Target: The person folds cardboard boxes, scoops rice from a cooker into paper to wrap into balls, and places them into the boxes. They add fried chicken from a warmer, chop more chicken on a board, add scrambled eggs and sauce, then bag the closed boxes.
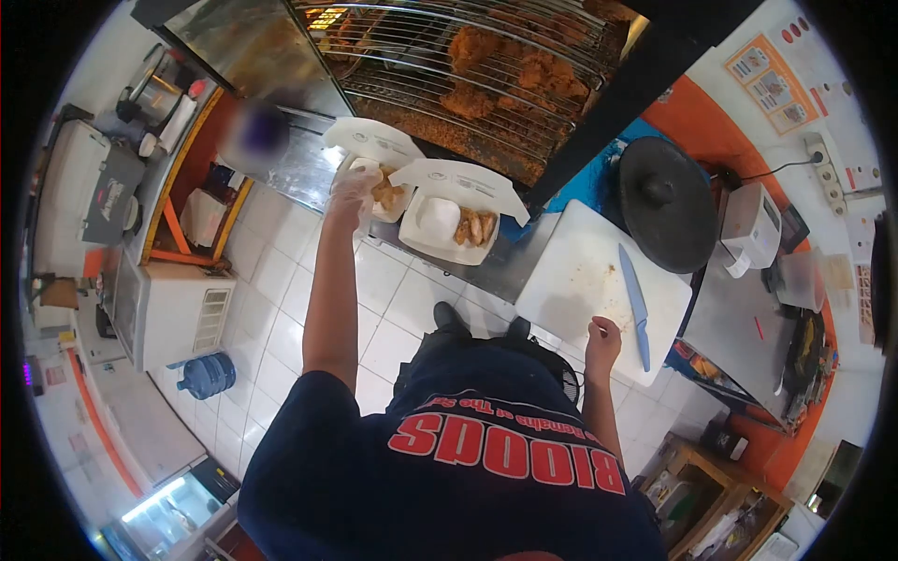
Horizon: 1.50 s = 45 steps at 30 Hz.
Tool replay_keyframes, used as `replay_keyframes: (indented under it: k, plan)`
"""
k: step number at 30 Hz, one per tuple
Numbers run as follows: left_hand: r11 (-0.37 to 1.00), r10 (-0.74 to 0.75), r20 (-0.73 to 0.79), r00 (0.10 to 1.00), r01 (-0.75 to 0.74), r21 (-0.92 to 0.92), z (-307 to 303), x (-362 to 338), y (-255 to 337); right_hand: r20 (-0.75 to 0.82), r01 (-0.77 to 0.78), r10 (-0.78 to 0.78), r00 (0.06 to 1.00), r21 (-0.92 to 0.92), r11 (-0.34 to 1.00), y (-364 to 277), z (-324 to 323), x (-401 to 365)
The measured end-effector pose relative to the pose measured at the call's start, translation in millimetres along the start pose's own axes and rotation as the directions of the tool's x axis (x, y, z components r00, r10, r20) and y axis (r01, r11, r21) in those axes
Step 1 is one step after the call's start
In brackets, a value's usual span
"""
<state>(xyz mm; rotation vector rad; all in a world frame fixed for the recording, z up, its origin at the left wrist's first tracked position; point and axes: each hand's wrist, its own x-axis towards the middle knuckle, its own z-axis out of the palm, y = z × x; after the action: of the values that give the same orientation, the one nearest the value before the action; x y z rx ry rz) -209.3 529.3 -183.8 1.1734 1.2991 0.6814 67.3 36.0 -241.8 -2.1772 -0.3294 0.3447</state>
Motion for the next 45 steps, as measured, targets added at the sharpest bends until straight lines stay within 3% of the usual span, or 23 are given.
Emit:
replay_keyframes:
  k: [4,5,8,11,14,15,18,20,21,25,27,28,30,31,33,34,36,38,40,41,42,43,45]
  plan:
    - [0.998,-0.024,0.009,1.0,0.023,0.055,-17.7,-13.4,5.1,0.016,-0.015,0.015,1.0,0.021,1.0,-27.1,19.7,-10.1]
    - [0.993,0.062,0.04,0.997,-0.065,0.095,-18.1,-34.4,18.4,0.037,-0.035,0.034,0.999,0.038,0.999,-34.6,25.7,-12.5]
    - [0.992,0.121,0.256,0.959,-0.126,0.003,-0.1,-104.3,53.2,0.133,0.081,-0.108,0.985,0.196,0.977,-87.0,40.6,-20.8]
    - [0.993,0.037,0.727,0.686,0.059,-0.106,27.7,-160.4,50.8,0.294,0.37,-0.454,0.841,0.298,0.88,-172.0,40.8,-26.8]
    - [0.978,-0.125,0.94,0.318,0.198,0.063,61.2,-209.8,60.0,0.356,0.525,-0.614,0.705,0.321,0.788,-202.5,43.5,-24.2]
    - [0.979,-0.121,0.949,0.292,0.19,0.066,68.0,-215.3,55.9,0.396,0.592,-0.678,0.619,0.331,0.735,-200.7,41.1,-19.2]
    - [0.949,-0.175,0.941,0.291,0.306,0.082,90.6,-226.4,51.3,0.48,0.616,-0.683,0.55,0.319,0.721,-174.0,31.9,1.5]
    - [0.945,-0.244,0.919,0.308,0.288,0.154,95.0,-233.3,62.4,0.456,0.625,-0.677,0.577,0.287,0.726,-162.9,21.9,4.7]
    - [0.964,-0.079,0.974,0.21,0.264,0.021,95.1,-222.5,34.9,0.432,0.533,-0.61,0.664,0.299,0.792,-158.2,15.7,6.1]
    - [0.937,-0.037,0.98,0.197,0.348,-0.035,107.1,-240.2,31.9,0.346,0.33,-0.421,0.839,0.291,0.898,-141.3,-6.6,22.1]
    - [1.0,-0.019,0.95,0.31,0.024,0.013,116.4,-251.7,43.6,0.276,0.252,-0.339,0.899,0.306,0.918,-117.6,-8.7,29.9]
    - [1.0,-0.018,0.95,0.313,0.018,0.013,122.0,-254.5,43.2,0.274,0.255,-0.344,0.898,0.311,0.915,-108.5,-11.1,31.9]
    - [0.911,0.191,0.955,0.226,-0.404,-0.086,134.1,-258.8,40.0,0.275,-0.035,-0.067,0.959,0.348,0.937,-90.4,-17.0,34.7]
    - [0.907,0.196,0.951,0.239,-0.412,-0.083,140.9,-261.1,40.4,0.284,-0.027,-0.08,0.955,0.354,0.935,-75.8,-21.7,38.8]
    - [0.916,0.205,0.97,0.131,-0.374,-0.143,148.3,-265.2,44.4,0.237,-0.169,0.062,0.97,0.468,0.868,-51.6,-33.8,53.9]
    - [0.91,0.224,0.955,0.195,-0.393,-0.133,152.6,-270.1,45.2,0.318,-0.161,-0.008,0.948,0.502,0.849,-50.0,-45.3,57.4]
    - [0.995,0.098,0.945,0.313,-0.04,-0.09,175.6,-281.6,40.9,0.411,-0.065,-0.215,0.886,0.57,0.819,-80.9,-59.3,49.5]
    - [0.989,0.12,0.91,0.397,-0.133,-0.073,200.1,-276.2,15.7,0.461,-0.198,-0.421,0.781,0.823,0.533,-111.8,-69.7,26.5]
    - [0.975,0.107,0.895,0.434,-0.221,-0.009,214.2,-284.9,13.5,0.706,-0.365,-0.388,0.593,0.664,0.652,-100.5,-71.1,32.5]
    - [1.0,-0.015,0.876,0.481,-0.014,0.024,219.3,-295.3,21.7,0.687,-0.139,-0.384,0.617,0.576,0.806,-86.4,-57.7,41.8]
    - [0.981,-0.137,0.857,0.497,0.19,0.047,222.0,-299.0,30.6,0.682,-0.136,-0.406,0.609,0.594,0.793,-73.9,-51.5,54.3]
    - [0.978,-0.134,0.832,0.538,-0.065,0.199,217.8,-297.4,38.4,0.69,-0.12,-0.375,0.619,0.555,0.823,-76.4,-49.0,62.9]
    - [0.979,-0.098,0.836,0.54,-0.099,0.179,197.3,-293.3,55.8,0.568,-0.032,-0.417,0.71,0.617,0.786,-82.7,-38.9,75.1]
